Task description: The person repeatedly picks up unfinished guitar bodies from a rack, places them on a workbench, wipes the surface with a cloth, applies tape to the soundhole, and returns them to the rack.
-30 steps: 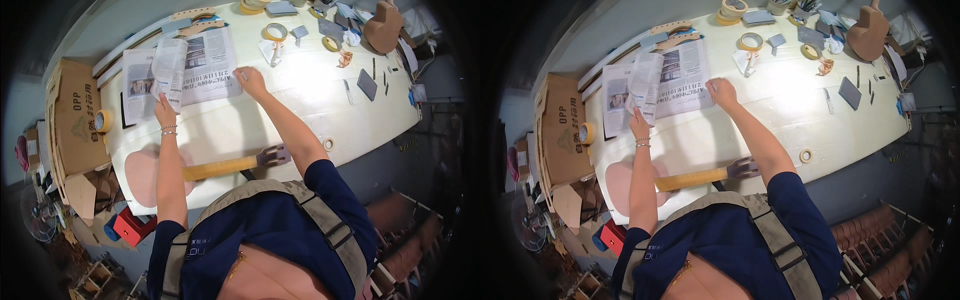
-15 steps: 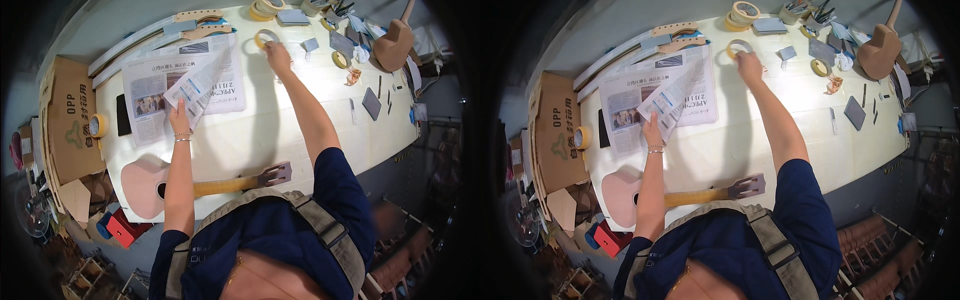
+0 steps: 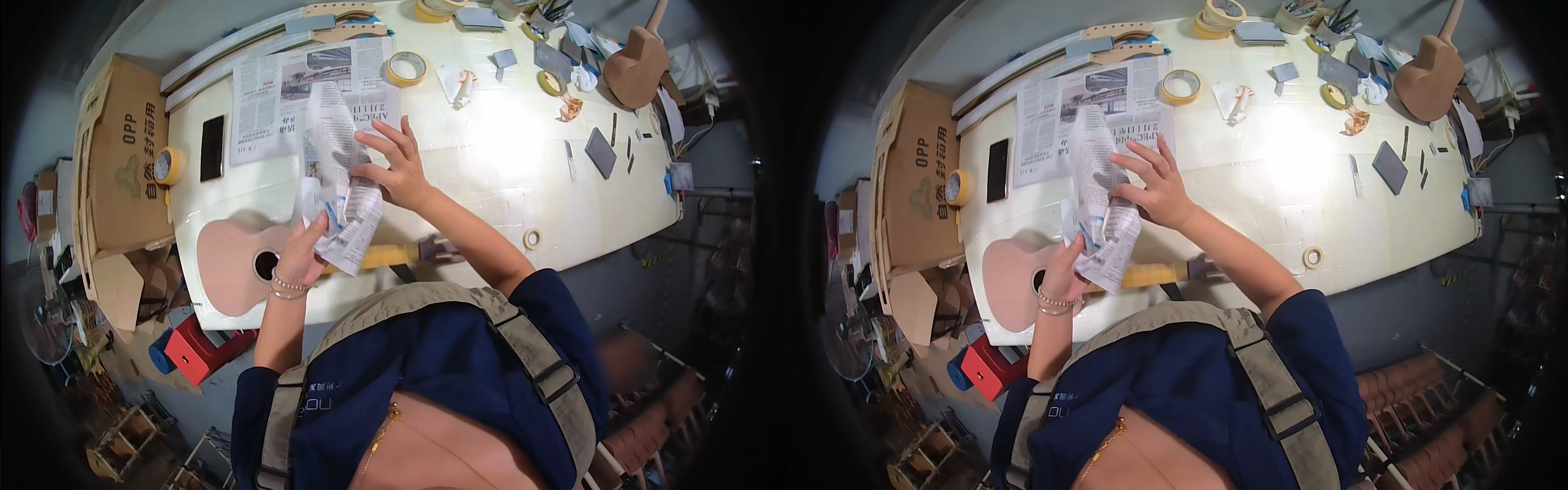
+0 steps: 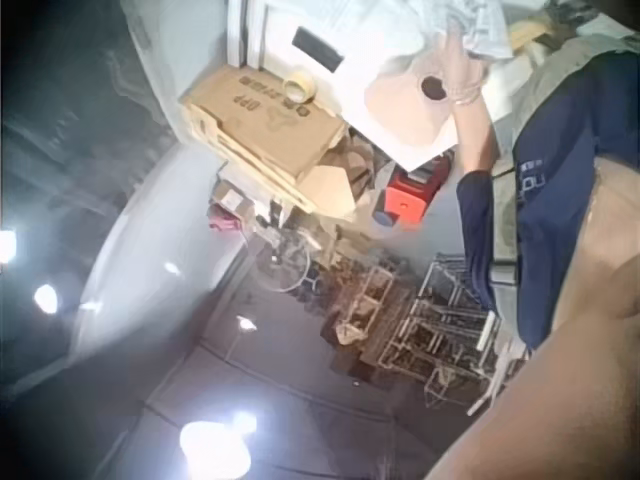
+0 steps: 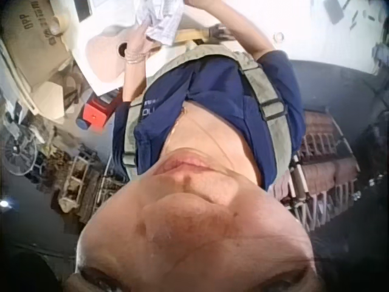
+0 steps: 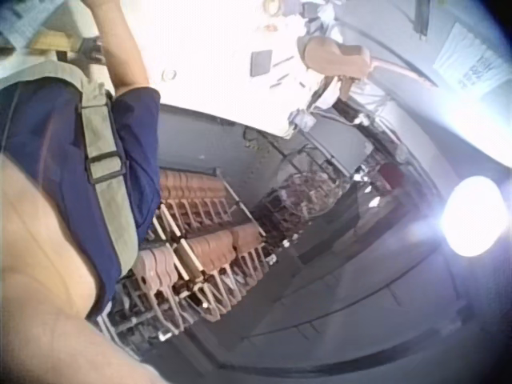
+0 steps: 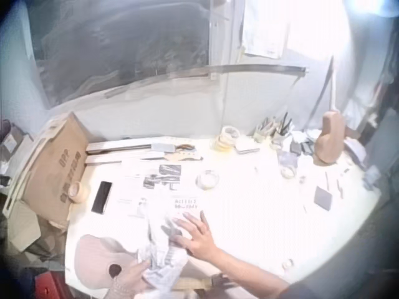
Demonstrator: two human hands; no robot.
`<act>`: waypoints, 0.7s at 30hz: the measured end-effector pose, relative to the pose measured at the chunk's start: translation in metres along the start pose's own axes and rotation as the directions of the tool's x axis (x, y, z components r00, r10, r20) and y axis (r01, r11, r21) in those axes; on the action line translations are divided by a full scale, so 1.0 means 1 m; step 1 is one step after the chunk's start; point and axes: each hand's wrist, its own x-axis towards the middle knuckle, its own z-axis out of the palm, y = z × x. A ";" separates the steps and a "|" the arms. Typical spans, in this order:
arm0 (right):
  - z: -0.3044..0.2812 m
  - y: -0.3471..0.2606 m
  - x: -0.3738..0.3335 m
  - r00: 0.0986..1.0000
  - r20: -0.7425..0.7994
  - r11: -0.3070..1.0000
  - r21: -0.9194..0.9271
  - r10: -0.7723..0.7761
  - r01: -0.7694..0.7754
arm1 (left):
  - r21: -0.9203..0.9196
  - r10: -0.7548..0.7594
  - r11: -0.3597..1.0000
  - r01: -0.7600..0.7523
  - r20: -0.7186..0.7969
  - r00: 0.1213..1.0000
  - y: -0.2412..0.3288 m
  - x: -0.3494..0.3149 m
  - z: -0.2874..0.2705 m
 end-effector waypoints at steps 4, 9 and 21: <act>-0.017 -0.066 -0.007 0.916 -0.017 0.820 0.452 0.402 -0.352 | 0.512 0.438 0.800 -0.312 -0.143 0.888 -0.038 -0.042 -0.021; -0.013 -0.145 -0.047 0.217 0.927 -0.865 0.367 0.307 -0.341 | 0.702 0.789 0.371 -0.608 0.107 0.605 -0.060 -0.057 -0.011; -0.025 -0.150 -0.053 0.513 0.744 0.604 0.187 0.428 -0.775 | 0.928 0.594 0.298 -0.225 0.004 0.804 -0.002 -0.121 -0.084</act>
